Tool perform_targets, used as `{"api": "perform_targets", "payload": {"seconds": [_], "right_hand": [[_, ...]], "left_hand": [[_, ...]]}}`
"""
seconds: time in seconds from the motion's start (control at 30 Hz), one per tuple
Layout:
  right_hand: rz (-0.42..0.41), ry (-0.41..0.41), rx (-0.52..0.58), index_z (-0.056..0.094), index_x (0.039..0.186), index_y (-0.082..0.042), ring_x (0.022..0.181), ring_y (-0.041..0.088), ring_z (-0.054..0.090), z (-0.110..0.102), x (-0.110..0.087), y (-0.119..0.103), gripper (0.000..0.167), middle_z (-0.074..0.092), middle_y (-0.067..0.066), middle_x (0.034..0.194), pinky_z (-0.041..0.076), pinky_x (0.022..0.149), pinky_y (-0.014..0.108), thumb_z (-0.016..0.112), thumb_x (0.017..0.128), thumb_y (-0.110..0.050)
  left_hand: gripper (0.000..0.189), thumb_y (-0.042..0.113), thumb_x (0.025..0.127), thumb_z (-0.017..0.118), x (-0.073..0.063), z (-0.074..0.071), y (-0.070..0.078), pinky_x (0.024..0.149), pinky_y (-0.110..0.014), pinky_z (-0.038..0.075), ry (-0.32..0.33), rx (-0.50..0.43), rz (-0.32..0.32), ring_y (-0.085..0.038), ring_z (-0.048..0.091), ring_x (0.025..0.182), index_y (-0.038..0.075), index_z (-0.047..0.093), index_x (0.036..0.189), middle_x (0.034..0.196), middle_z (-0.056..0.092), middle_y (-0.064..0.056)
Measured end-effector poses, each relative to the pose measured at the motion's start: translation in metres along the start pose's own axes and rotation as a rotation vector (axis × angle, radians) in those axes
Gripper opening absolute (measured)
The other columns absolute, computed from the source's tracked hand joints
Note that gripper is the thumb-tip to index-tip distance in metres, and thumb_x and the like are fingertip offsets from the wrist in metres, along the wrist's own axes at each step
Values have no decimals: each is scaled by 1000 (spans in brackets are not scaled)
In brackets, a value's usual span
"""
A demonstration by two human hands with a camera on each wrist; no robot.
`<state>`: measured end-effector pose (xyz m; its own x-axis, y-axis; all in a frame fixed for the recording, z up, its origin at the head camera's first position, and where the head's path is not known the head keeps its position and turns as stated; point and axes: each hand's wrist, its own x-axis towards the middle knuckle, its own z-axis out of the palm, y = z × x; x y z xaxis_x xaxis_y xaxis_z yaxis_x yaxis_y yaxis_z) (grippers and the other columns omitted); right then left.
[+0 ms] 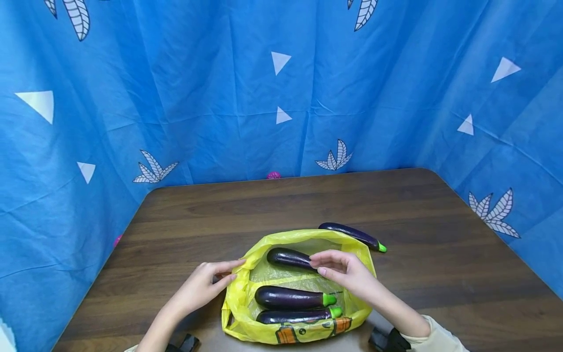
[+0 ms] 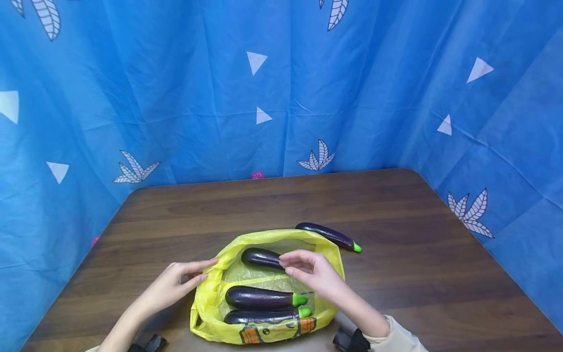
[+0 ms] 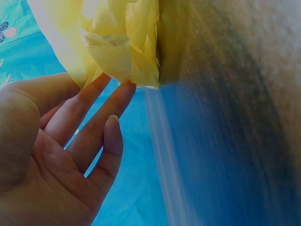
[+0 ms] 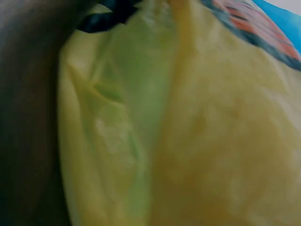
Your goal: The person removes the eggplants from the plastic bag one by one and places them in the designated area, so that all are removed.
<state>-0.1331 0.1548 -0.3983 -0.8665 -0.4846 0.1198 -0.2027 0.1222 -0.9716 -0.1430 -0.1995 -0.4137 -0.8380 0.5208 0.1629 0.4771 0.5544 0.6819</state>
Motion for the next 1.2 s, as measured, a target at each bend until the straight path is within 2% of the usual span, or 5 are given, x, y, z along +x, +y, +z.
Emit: {"api": "perform_targets", "payload": {"seconds": [0.2, 0.43, 0.8, 1.07, 1.2], "right_hand": [[22, -14, 15, 58, 118, 8, 105, 42, 54, 6, 0, 8, 30, 60, 25, 112, 47, 84, 27, 59, 93, -9], [22, -39, 22, 57, 118, 9, 103, 42, 55, 10, -2, 15, 31, 59, 26, 112, 46, 84, 28, 60, 91, -7], [33, -134, -14, 55, 121, 8, 102, 34, 58, 15, -2, 20, 36, 59, 21, 114, 46, 86, 29, 64, 88, -6], [-41, -219, -125, 54, 123, 4, 101, 26, 59, 17, -1, 22, 46, 61, 15, 113, 45, 87, 35, 71, 84, -14], [-29, -234, -148, 54, 123, 4, 102, 21, 59, 18, -2, 23, 50, 61, 14, 115, 45, 88, 32, 74, 81, -13]], "left_hand": [[33, 10, 92, 61, 1, 1, 0, 67, -27, 50, 3, 2, -2, -5, 60, 82, 8, 62, 124, 119, 62, -5], [33, 13, 93, 60, 0, 2, 0, 68, -27, 50, -13, -9, -20, -6, 60, 85, 9, 61, 126, 121, 61, -5], [33, 16, 93, 59, 0, 1, -1, 66, -26, 49, -20, -25, -18, -6, 60, 84, 10, 61, 126, 122, 60, -5], [33, 17, 93, 60, 0, 0, -2, 65, -26, 48, -4, -3, -13, -5, 59, 81, 11, 62, 126, 120, 61, -4], [33, 18, 94, 59, -1, 0, -2, 67, -26, 49, -14, -3, -22, -6, 60, 85, 11, 61, 126, 122, 60, -4]]}}
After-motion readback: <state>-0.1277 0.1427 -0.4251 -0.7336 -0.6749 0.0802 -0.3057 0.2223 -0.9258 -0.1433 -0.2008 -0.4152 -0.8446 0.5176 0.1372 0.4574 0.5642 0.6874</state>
